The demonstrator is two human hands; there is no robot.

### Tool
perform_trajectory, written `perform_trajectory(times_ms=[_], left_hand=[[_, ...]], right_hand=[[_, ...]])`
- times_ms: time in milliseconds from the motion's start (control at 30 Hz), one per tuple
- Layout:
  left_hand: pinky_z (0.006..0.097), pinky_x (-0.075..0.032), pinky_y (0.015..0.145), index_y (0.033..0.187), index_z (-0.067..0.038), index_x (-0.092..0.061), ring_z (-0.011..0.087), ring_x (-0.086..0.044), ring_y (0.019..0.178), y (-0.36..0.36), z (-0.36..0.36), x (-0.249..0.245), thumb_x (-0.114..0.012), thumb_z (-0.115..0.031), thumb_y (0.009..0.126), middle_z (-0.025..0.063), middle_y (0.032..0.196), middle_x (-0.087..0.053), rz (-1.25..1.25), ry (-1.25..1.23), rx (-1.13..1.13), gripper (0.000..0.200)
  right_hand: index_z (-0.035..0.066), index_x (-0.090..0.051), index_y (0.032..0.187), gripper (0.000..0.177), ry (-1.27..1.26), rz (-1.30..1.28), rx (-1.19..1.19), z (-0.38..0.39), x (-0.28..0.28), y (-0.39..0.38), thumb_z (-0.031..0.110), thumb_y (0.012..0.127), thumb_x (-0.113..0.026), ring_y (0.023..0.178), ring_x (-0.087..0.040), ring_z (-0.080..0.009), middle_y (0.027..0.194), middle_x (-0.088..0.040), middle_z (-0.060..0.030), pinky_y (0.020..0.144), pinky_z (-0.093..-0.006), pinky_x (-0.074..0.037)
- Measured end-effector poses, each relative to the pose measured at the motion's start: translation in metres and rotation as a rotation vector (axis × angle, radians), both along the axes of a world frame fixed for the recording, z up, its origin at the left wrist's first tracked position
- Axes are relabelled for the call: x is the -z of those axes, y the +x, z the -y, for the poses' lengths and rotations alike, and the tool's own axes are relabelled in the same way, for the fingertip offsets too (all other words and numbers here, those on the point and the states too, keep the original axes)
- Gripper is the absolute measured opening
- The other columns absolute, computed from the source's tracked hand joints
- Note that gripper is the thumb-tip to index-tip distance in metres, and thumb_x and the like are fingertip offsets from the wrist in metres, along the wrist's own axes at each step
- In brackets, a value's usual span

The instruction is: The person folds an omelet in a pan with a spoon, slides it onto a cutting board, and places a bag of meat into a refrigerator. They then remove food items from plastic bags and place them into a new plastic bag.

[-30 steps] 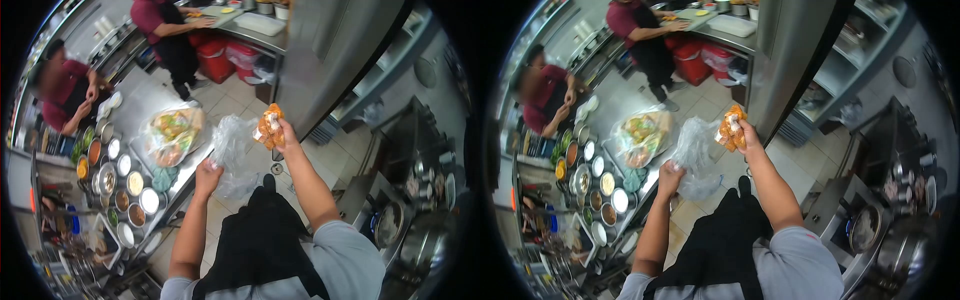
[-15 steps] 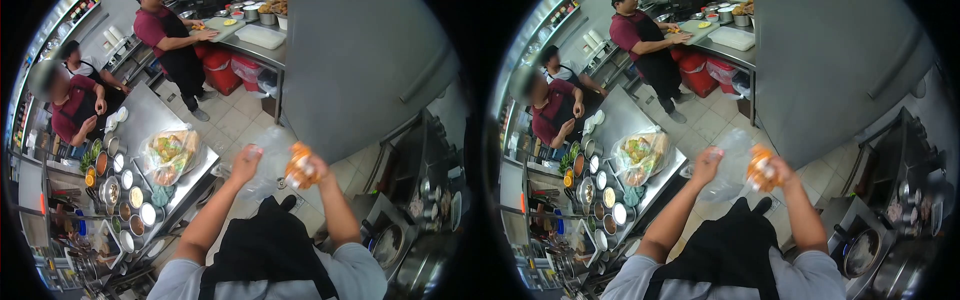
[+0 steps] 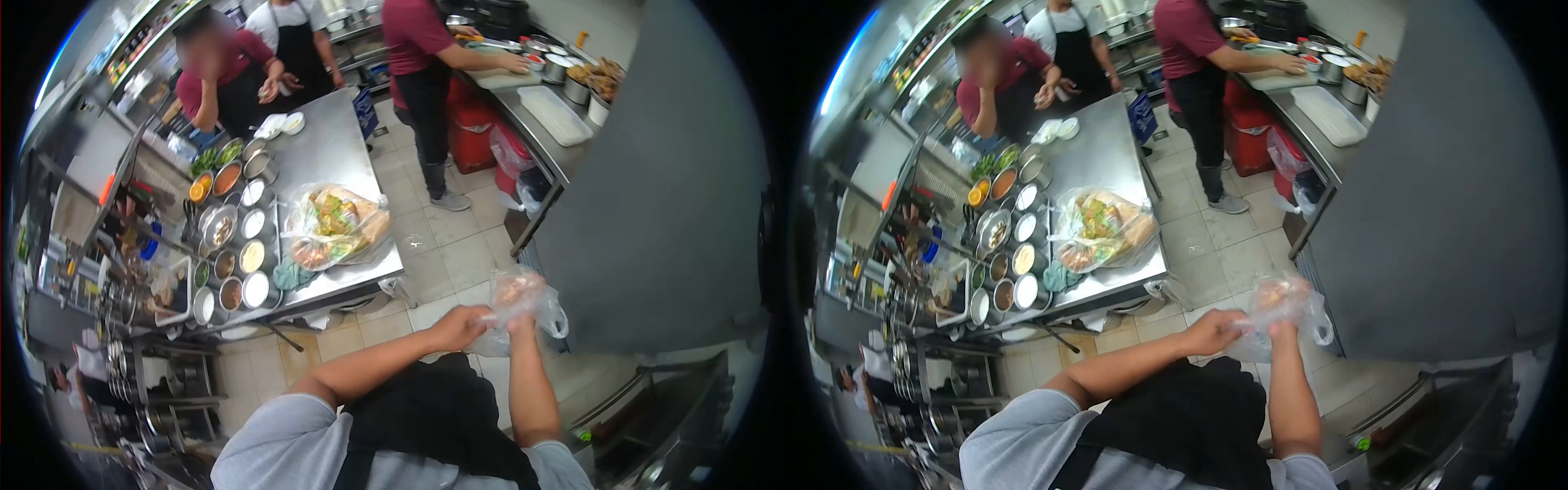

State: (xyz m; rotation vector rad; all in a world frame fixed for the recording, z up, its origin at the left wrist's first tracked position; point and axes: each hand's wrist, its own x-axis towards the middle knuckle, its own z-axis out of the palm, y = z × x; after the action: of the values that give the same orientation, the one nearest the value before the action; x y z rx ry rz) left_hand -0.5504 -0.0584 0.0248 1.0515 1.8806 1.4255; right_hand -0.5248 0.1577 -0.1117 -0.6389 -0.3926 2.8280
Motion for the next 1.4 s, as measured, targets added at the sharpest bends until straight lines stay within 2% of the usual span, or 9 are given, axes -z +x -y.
perform_trajectory(times_ms=[67,200,367,600,767,900,1133,1267,1400], left_hand=[[0.0289,-0.048,0.073,0.105,-0.004,-0.06,0.0159,-0.059,0.077,-0.013,0.011,0.006,-0.055,-0.005,0.089,0.006,0.089,-0.063,0.033,0.153,-0.194,0.016],[0.0243,-0.046,0.071,0.104,-0.005,-0.06,0.0081,-0.056,0.078,-0.038,0.057,0.015,-0.052,-0.005,0.091,0.0,0.092,-0.062,0.441,0.265,-0.377,0.015],[0.0236,-0.046,0.072,0.101,-0.004,-0.061,0.009,-0.057,0.081,-0.038,0.139,0.063,-0.057,-0.009,0.09,0.0006,0.089,-0.063,0.386,-0.056,-0.57,0.013],[0.0236,-0.046,0.068,0.098,-0.004,-0.061,0.0091,-0.058,0.078,-0.001,0.289,0.097,-0.06,-0.013,0.091,0.0017,0.087,-0.064,0.568,-0.005,-0.834,0.012],[0.0224,-0.048,0.068,0.096,0.0,-0.06,0.0075,-0.059,0.076,0.034,0.366,0.047,-0.06,-0.014,0.092,0.0033,0.085,-0.064,0.66,0.239,-1.099,0.015],[0.0217,-0.045,0.069,0.1,0.002,-0.063,0.0068,-0.056,0.078,0.064,0.387,0.018,-0.059,-0.017,0.093,0.0022,0.089,-0.064,0.698,0.381,-1.347,0.021],[0.0222,-0.046,0.076,0.111,0.003,-0.062,0.0067,-0.057,0.085,0.084,0.373,0.024,-0.054,-0.019,0.097,0.0041,0.1,-0.065,0.526,0.674,-1.658,0.027],[0.0241,-0.047,0.08,0.109,0.001,-0.062,0.0093,-0.059,0.09,0.089,0.33,0.009,-0.054,-0.022,0.097,0.0044,0.101,-0.065,0.33,0.462,-1.722,0.028],[0.026,-0.049,0.077,0.108,-0.001,-0.062,0.011,-0.06,0.087,0.102,0.309,0.007,-0.054,-0.024,0.096,0.0035,0.094,-0.065,0.214,0.543,-1.955,0.027]], right_hand=[[0.0,-0.047,0.124,0.052,0.74,0.449,-0.322,0.021,0.001,-0.008,0.033,0.087,-0.062,0.109,-0.055,-0.0256,0.115,-0.057,-0.0113,0.093,-0.0421,-0.045],[-0.002,-0.052,0.122,0.055,1.172,0.332,-0.339,0.097,-0.004,-0.01,0.036,0.083,-0.065,0.107,-0.058,-0.0262,0.114,-0.06,-0.0155,0.091,-0.0393,-0.046],[0.0,-0.063,0.111,0.043,1.985,0.312,-1.147,0.154,-0.055,-0.014,0.028,0.079,-0.072,0.097,-0.064,-0.0245,0.104,-0.066,-0.0188,0.085,-0.0326,-0.049],[0.004,-0.051,0.121,0.051,2.304,-0.201,-0.159,0.29,-0.196,-0.166,0.024,0.078,-0.067,0.101,-0.056,-0.0349,0.115,-0.056,-0.0189,0.078,-0.043,-0.047],[0.006,-0.052,0.123,0.061,2.633,0.077,-0.504,0.357,-0.186,-0.255,0.026,0.069,-0.07,0.106,-0.057,-0.0363,0.113,-0.059,-0.0204,0.085,-0.0437,-0.047],[0.004,-0.057,0.117,0.05,2.438,0.184,-0.541,0.34,-0.173,-0.282,0.021,0.071,-0.062,0.094,-0.064,-0.0309,0.104,-0.065,-0.0187,0.083,-0.0407,-0.049],[0.0,-0.052,0.12,0.049,1.022,-0.477,-1.03,0.341,-0.176,-0.172,0.017,0.074,-0.057,0.086,-0.062,-0.0168,0.1,-0.061,-0.0083,0.073,-0.0278,-0.053],[0.0,-0.059,0.103,0.033,1.428,-0.384,-1.773,0.431,-0.092,-0.094,0.024,0.082,-0.062,0.08,-0.062,-0.0183,0.089,-0.063,-0.0117,0.074,-0.033,-0.05],[0.004,-0.063,0.105,0.039,1.329,-0.921,-1.607,0.42,-0.122,-0.074,0.037,0.085,-0.063,0.096,-0.061,-0.0259,0.102,-0.065,-0.0142,0.084,-0.037,-0.046]])
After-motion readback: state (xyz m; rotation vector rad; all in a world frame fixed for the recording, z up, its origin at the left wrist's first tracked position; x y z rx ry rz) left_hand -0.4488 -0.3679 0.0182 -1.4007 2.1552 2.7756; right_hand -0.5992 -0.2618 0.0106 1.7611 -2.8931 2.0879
